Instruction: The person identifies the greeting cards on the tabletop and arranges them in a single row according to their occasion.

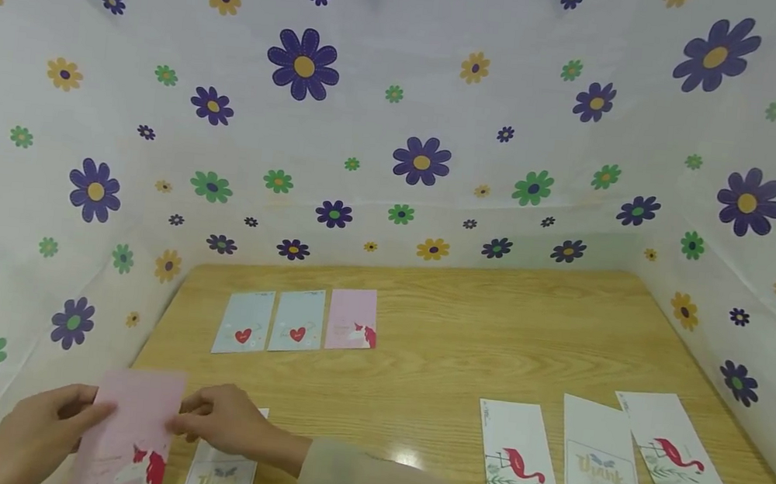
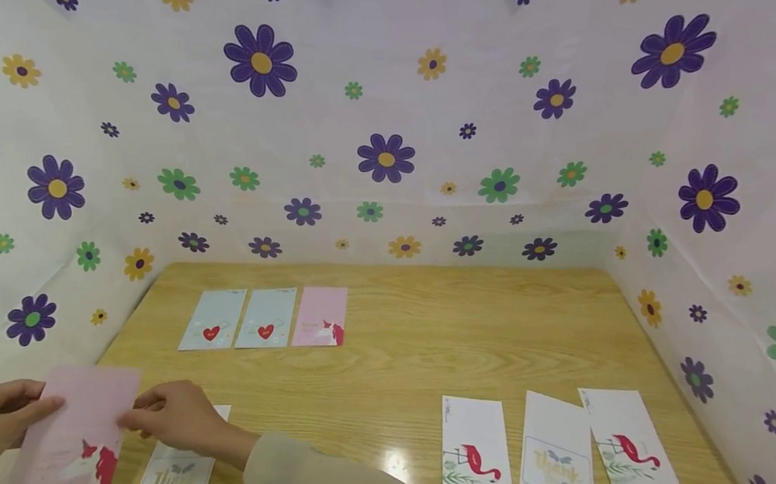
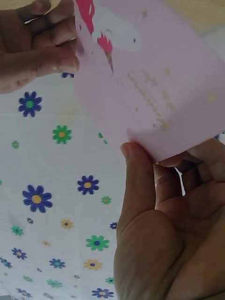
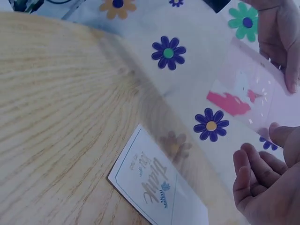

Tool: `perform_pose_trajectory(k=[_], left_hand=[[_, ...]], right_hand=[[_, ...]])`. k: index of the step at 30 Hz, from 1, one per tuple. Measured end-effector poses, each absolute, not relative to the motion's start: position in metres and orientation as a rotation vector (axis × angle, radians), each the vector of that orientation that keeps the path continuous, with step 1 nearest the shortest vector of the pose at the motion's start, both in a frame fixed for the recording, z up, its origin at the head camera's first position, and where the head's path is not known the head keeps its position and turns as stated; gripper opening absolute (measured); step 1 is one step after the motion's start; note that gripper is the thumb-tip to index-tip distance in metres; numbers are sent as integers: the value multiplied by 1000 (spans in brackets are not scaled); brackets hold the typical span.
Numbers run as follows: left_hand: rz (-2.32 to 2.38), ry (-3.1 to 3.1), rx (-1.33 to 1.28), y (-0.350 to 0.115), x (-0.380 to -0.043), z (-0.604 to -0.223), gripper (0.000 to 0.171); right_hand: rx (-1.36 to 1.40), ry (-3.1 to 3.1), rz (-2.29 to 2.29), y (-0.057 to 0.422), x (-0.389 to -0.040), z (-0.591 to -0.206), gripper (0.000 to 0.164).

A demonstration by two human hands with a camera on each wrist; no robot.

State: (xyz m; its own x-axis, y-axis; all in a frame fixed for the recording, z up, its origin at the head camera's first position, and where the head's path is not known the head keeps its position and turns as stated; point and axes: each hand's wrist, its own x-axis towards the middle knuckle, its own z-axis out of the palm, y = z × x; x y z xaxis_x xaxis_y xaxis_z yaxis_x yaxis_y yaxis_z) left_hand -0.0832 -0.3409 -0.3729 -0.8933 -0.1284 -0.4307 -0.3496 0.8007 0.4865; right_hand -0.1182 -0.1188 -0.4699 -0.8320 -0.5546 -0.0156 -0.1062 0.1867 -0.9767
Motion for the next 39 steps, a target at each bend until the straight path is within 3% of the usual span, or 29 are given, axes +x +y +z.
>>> perform_pose_trajectory(k=[6,21,33,39], left_hand=[[1011,2632,-351,-308,-87,-368,68],[1405,2567,-184,-232,-108,-401,38],[1593,2528,-81,-175,-131,-422,32],[1667,2531,-114,-154,-142,-430,31]], right_hand=[[-606,1936,-1826,-92,-119,-458,18],[-472,2111,-1913,0,-142,-449,23],[-372,2211,-1902,58,-155,-456,26],[-279,2200,-1954,78,-159,-458,19]])
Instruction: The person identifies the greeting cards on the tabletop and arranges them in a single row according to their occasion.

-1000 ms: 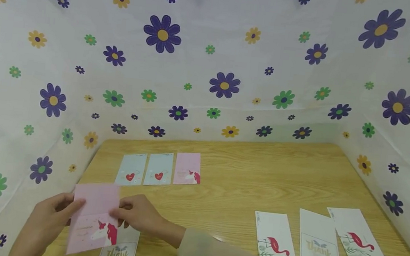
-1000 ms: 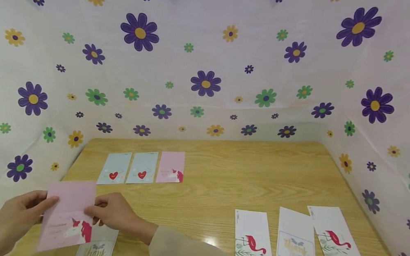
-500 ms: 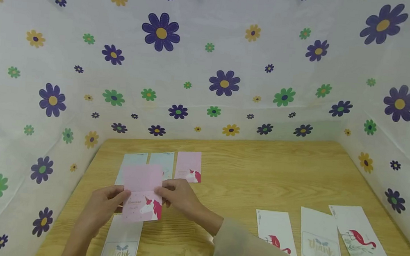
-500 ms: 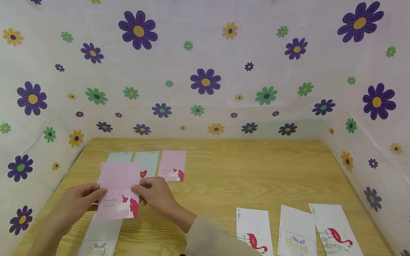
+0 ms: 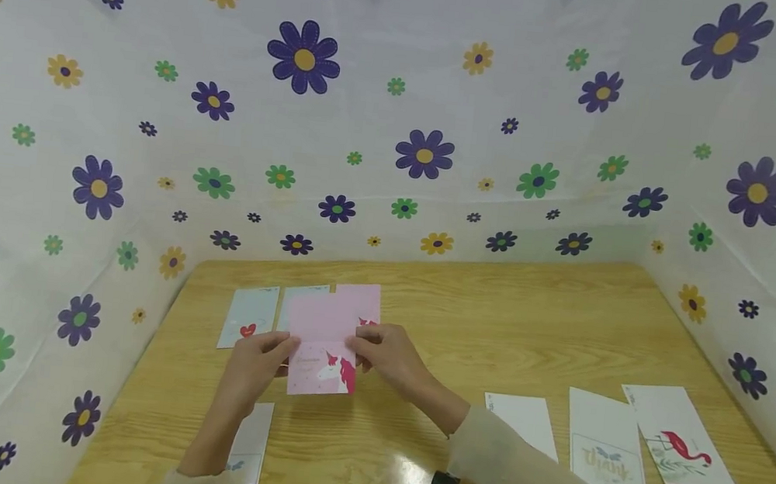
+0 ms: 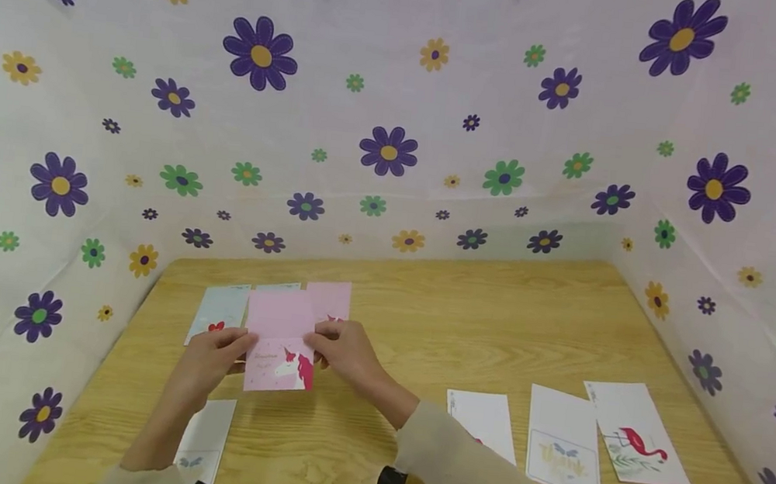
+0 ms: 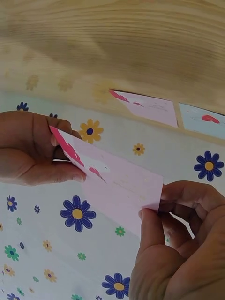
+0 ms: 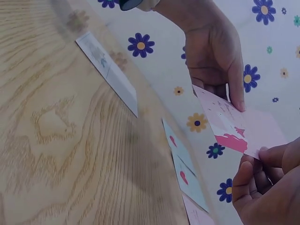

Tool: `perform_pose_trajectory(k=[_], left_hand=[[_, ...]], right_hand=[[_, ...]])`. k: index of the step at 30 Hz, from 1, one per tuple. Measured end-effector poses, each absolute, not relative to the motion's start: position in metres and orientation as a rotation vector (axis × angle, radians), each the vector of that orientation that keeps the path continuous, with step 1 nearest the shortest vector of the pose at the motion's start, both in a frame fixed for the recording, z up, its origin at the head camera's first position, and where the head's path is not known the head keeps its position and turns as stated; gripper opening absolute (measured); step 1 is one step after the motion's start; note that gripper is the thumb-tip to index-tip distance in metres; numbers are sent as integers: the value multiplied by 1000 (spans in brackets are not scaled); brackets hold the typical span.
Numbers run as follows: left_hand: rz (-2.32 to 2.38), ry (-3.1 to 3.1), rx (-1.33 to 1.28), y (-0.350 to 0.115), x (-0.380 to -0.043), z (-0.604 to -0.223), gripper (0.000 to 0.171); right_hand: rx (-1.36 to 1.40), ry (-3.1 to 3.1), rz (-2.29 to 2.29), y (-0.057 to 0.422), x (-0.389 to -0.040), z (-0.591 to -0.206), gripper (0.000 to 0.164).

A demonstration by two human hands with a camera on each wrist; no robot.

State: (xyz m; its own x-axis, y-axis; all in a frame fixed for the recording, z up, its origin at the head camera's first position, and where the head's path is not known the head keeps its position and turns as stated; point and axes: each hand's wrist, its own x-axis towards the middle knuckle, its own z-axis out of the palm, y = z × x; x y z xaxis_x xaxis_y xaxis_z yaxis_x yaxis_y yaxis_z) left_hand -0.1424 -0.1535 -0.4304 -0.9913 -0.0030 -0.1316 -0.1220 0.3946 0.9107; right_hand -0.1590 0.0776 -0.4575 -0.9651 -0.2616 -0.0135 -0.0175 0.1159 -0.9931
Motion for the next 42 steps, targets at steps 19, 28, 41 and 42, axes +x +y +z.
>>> perform_pose_trajectory(k=[19,28,41,42], left_hand=[[1822,2643,-118,-96,-171,-454,26],[1818,2676,-134,-70,-188,-462,22],[1819,2751,-80,-43,-203,-463,17],[1805,2766,-77,-41,-205,-464,17]], right_hand=[[35,2278,-2086,113,-162,-460,21],[222,2340,-2100,125,-172,-470,23],[317,2376,-2102,142,-181,-472,24],[319,2378,-2103,143,-181,-472,24]])
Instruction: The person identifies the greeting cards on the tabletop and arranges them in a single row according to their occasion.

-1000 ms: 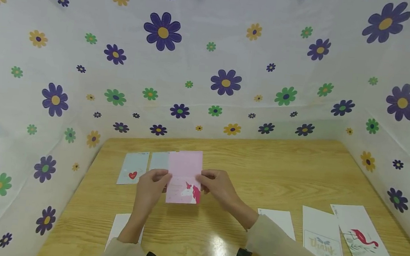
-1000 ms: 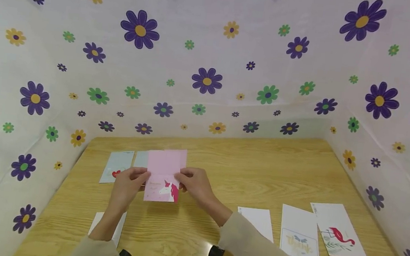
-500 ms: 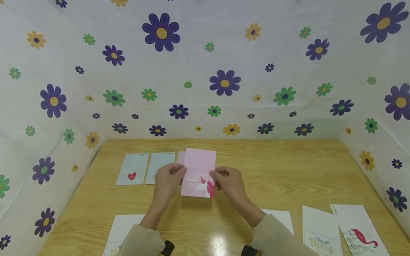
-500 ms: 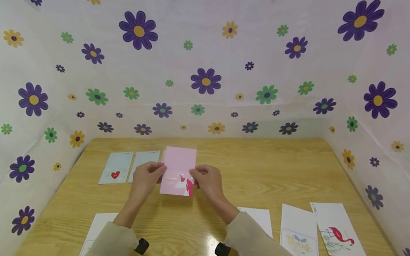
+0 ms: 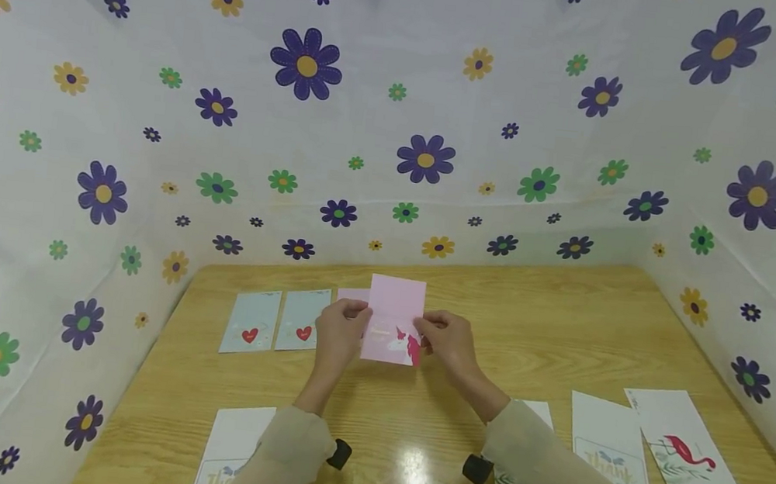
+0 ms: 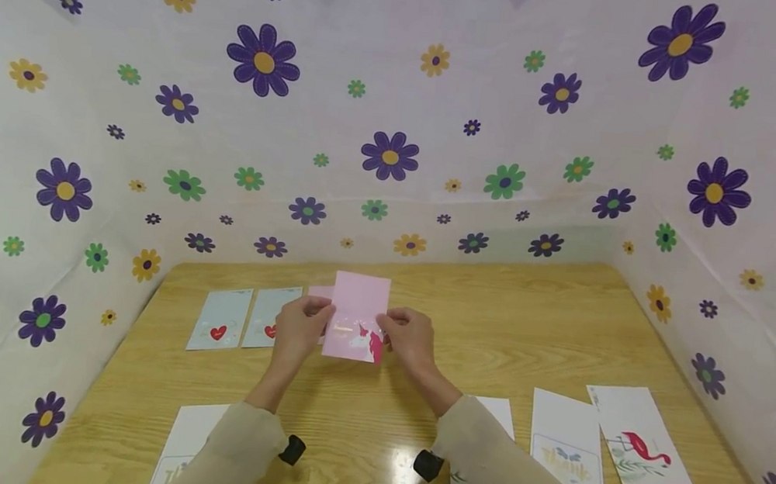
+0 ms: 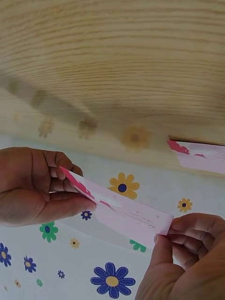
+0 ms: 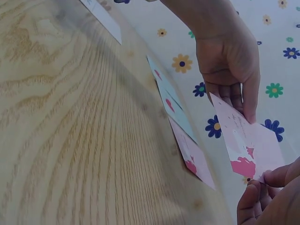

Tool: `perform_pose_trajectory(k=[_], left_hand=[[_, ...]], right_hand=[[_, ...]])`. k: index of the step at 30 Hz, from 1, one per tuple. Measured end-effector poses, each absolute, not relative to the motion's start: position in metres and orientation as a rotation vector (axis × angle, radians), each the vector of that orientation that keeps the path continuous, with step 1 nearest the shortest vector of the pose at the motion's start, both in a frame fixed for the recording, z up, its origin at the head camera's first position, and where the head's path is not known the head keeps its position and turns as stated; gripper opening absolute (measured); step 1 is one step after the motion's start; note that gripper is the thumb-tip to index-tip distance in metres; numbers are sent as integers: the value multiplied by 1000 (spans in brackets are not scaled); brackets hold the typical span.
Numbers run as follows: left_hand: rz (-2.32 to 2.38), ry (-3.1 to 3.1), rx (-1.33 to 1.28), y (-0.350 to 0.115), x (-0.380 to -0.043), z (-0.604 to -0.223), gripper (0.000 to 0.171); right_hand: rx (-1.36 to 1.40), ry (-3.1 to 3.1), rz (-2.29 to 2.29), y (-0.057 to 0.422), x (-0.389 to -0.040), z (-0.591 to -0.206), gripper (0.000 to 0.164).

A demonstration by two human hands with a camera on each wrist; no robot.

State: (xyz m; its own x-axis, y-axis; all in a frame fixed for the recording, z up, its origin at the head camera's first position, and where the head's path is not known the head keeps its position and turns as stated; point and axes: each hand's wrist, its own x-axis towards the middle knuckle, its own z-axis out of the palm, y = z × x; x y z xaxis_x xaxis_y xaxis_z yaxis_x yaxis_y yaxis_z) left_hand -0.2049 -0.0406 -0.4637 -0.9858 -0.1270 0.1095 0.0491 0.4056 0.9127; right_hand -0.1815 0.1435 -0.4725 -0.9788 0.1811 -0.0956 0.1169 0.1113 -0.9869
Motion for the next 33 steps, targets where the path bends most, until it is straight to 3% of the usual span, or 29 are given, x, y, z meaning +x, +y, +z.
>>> perform_pose_trajectory(k=[18,33], left_hand=[[-1545,-2567,51,-14,-219,-478,15],[-1539,-2769,-135,-6,-233,-489,36]], right_hand=[[-423,-2388,1891,163,-197,-481,27],[-463,-2484,1707,175,-216,-488,29]])
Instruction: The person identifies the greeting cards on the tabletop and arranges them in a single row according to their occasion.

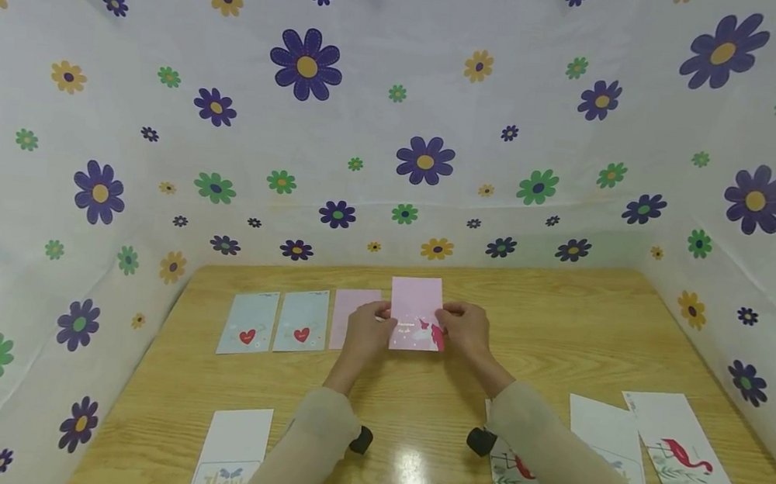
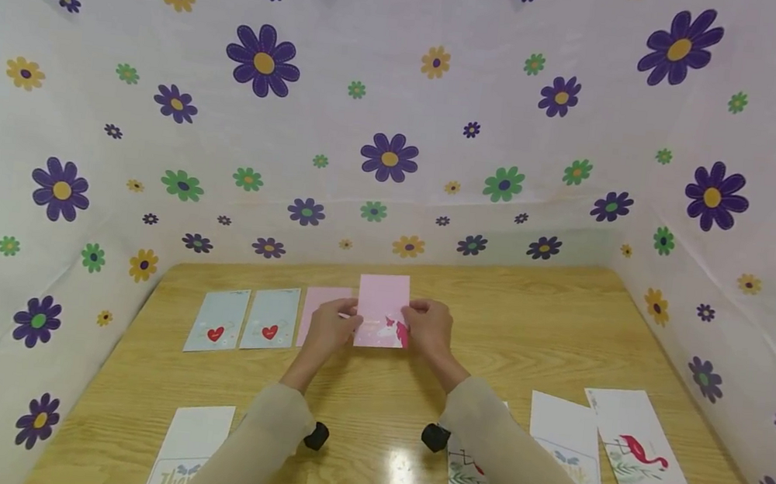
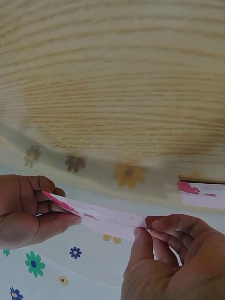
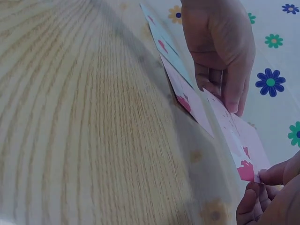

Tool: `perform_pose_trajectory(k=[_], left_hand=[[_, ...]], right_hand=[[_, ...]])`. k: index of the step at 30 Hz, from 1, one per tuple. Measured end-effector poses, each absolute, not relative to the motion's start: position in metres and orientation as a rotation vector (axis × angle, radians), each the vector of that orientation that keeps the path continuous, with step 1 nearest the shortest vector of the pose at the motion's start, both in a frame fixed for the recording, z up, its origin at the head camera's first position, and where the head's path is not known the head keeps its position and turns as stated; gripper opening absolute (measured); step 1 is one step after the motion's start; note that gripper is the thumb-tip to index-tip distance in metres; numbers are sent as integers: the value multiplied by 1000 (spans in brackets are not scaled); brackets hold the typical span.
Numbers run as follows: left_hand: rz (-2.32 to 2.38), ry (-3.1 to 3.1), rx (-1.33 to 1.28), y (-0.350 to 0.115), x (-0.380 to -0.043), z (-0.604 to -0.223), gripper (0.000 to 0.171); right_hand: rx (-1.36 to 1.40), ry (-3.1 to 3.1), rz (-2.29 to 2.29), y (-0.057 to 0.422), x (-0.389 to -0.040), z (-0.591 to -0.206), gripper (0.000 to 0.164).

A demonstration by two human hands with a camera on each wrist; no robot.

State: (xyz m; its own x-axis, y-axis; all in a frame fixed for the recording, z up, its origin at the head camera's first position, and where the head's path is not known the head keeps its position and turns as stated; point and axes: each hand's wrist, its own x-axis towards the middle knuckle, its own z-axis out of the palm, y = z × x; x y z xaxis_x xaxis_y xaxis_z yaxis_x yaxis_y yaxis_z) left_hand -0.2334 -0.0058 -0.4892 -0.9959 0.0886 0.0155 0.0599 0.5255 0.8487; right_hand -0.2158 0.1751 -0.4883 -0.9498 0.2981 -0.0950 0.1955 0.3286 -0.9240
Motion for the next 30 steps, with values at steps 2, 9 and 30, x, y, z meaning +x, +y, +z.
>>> perform_pose_trajectory(k=[2,9,30], left_hand=[[1488,2731,134,-5,-236,-490,36],[1308,2858,183,0,-247,-490,28],[1062,3034,274,-4,-253,-505,21]], right_hand=[[-457,-2510,1687,176,-218,-489,30],[-387,-2578,1595,177,-225,-492,32],[-358,-2705,1514,166,-241,-499,34]])
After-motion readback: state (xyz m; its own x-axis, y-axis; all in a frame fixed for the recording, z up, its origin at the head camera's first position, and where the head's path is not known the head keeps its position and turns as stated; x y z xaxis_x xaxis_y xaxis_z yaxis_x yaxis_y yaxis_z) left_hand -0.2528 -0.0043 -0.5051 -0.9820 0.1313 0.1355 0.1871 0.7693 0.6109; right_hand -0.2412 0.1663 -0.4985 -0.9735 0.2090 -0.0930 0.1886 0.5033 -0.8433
